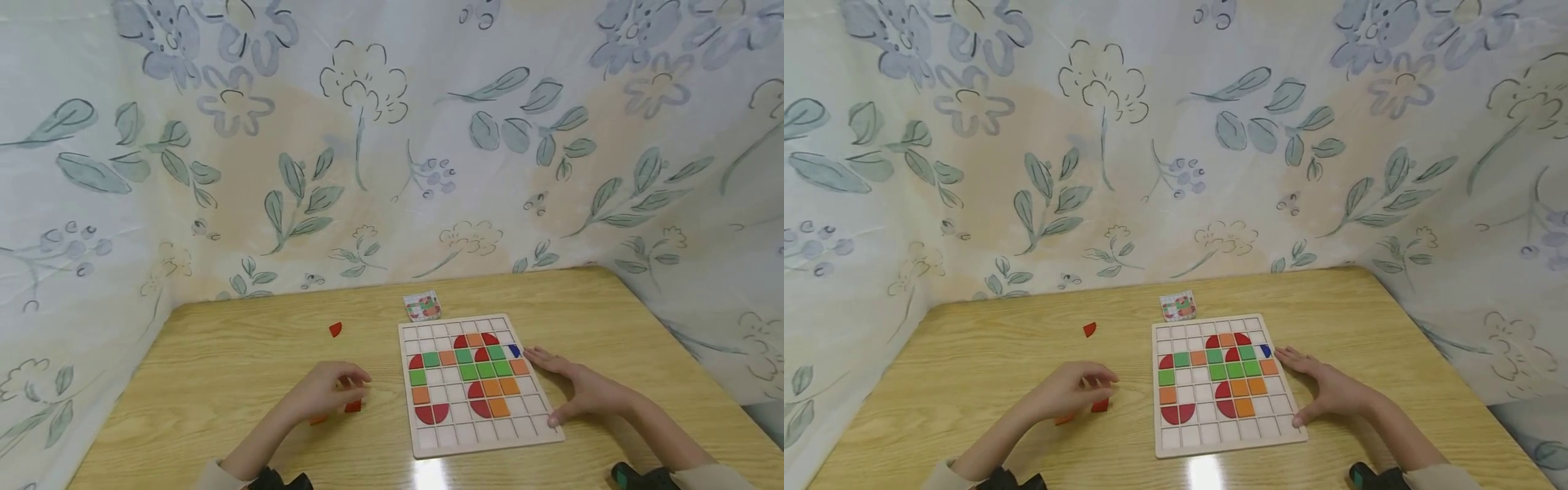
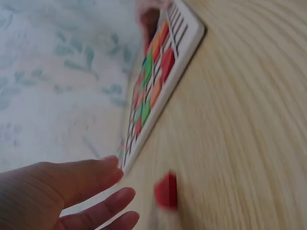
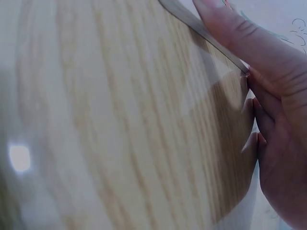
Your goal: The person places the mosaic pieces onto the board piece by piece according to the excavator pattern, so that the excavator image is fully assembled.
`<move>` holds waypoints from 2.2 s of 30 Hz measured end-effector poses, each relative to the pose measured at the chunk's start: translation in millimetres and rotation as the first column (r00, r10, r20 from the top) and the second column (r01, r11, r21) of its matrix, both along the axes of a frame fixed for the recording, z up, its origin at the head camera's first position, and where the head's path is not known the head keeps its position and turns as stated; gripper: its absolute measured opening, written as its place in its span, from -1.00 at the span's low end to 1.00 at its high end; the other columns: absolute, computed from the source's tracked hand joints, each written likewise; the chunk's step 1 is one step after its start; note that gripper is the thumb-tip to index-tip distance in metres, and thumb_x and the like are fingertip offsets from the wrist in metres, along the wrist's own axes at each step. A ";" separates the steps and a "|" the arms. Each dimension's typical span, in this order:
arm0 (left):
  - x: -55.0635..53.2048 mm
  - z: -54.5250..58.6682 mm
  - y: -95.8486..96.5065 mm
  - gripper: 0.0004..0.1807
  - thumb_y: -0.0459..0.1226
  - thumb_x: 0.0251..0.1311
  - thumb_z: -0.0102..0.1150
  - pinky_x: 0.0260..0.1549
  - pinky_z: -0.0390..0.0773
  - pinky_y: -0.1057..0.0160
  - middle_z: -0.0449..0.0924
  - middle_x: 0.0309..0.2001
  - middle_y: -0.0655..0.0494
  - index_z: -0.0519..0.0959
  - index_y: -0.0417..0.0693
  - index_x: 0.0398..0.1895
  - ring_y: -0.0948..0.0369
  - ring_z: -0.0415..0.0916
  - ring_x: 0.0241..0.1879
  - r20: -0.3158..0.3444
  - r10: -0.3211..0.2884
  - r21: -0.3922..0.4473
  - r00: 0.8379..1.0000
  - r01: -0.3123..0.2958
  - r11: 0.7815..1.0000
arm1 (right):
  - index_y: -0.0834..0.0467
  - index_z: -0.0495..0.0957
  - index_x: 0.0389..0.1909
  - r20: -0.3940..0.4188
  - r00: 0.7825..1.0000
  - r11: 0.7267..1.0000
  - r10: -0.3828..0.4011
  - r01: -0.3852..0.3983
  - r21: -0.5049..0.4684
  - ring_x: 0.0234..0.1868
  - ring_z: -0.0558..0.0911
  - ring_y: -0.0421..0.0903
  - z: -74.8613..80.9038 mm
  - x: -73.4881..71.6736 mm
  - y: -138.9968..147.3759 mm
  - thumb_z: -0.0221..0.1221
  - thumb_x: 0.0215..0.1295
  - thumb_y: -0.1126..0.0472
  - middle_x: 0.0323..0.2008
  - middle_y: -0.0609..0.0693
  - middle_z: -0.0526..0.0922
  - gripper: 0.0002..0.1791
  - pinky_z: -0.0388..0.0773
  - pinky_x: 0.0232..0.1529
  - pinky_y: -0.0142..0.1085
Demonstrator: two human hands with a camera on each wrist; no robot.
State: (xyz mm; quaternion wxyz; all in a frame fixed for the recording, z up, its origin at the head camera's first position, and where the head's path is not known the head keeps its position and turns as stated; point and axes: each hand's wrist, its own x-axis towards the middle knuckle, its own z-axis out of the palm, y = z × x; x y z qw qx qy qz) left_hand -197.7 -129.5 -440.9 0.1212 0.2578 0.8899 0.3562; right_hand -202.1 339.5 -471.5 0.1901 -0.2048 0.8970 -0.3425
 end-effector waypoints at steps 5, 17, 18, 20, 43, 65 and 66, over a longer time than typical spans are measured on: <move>4.8 2.1 -27.7 -0.77 -0.18 0.09 0.26 -0.40 0.47 0.35 0.58 -0.35 0.20 0.62 -0.07 -0.21 0.29 0.47 -0.38 -0.036 0.090 -0.017 0.995 -0.091 0.996 | 0.02 0.02 0.42 -0.003 1.000 1.000 -0.001 0.001 -0.001 0.34 -0.15 0.43 1.5 1.7 -0.2 0.43 -0.17 -0.01 0.40 0.30 -0.08 0.11 -0.14 0.08 0.43; 21.5 -11.4 -51.3 -0.65 -0.11 -0.09 0.40 -0.42 0.42 0.38 0.57 -0.34 0.22 0.62 -0.08 -0.25 0.29 0.39 -0.40 0.024 0.189 -0.025 0.982 -0.188 0.982 | 0.02 0.04 0.42 -0.017 1.000 1.000 0.006 -0.006 -0.004 0.31 -0.14 0.46 2.9 1.2 -0.7 0.43 -0.17 0.00 0.40 0.30 -0.07 0.10 -0.14 0.09 0.42; 23.3 -12.6 -52.0 -0.63 -0.10 -0.13 0.42 -0.40 0.42 0.38 0.58 -0.32 0.23 0.62 -0.06 -0.25 0.28 0.38 -0.39 0.031 0.193 -0.026 0.981 -0.192 0.981 | 0.03 0.04 0.42 -0.021 1.000 1.000 0.010 -0.010 -0.007 0.31 -0.14 0.46 3.1 1.4 -0.7 0.43 -0.17 0.00 0.39 0.31 -0.07 0.10 -0.14 0.08 0.43; 26.5 -15.1 -52.6 -0.60 -0.10 -0.21 0.46 -0.39 0.41 0.38 0.57 -0.30 0.22 0.62 -0.04 -0.25 0.27 0.38 -0.37 0.039 0.196 -0.031 0.980 -0.195 0.980 | 0.05 0.04 0.41 -0.028 0.999 1.000 0.017 -0.017 -0.010 0.31 -0.15 0.48 3.4 1.7 -0.4 0.43 -0.17 0.01 0.39 0.33 -0.07 0.10 -0.15 0.07 0.43; 43.5 -20.2 -49.5 -0.73 -0.09 -0.20 0.45 -0.38 0.43 0.34 0.54 -0.39 0.26 0.62 0.07 -0.41 0.28 0.38 -0.38 -0.076 0.349 -0.081 0.934 -0.354 0.932 | 0.03 0.03 0.42 -0.018 1.000 1.000 -0.002 0.002 0.011 0.33 -0.15 0.46 -3.0 2.1 -0.4 0.42 -0.15 -0.01 0.40 0.32 -0.07 0.10 -0.12 0.06 0.44; 36.3 -17.5 -17.3 -0.74 -0.11 -0.18 0.45 -0.41 0.39 0.39 0.58 -0.37 0.29 0.64 0.05 -0.39 0.33 0.36 -0.42 -0.097 0.269 0.002 0.958 -0.270 0.963 | 0.02 0.02 0.42 -0.013 1.000 1.000 -0.008 0.008 0.005 0.33 -0.14 0.44 -2.4 2.5 -0.2 0.42 -0.16 -0.02 0.40 0.31 -0.08 0.10 -0.11 0.06 0.44; 35.7 -17.7 -13.5 -0.74 -0.12 -0.18 0.45 -0.41 0.39 0.39 0.58 -0.37 0.29 0.64 0.05 -0.39 0.34 0.36 -0.43 -0.091 0.263 0.015 0.961 -0.263 0.965 | 0.02 0.03 0.42 -0.013 1.000 1.000 -0.008 0.008 0.005 0.33 -0.14 0.44 -2.3 2.5 -0.2 0.42 -0.16 -0.02 0.40 0.31 -0.07 0.10 -0.11 0.06 0.44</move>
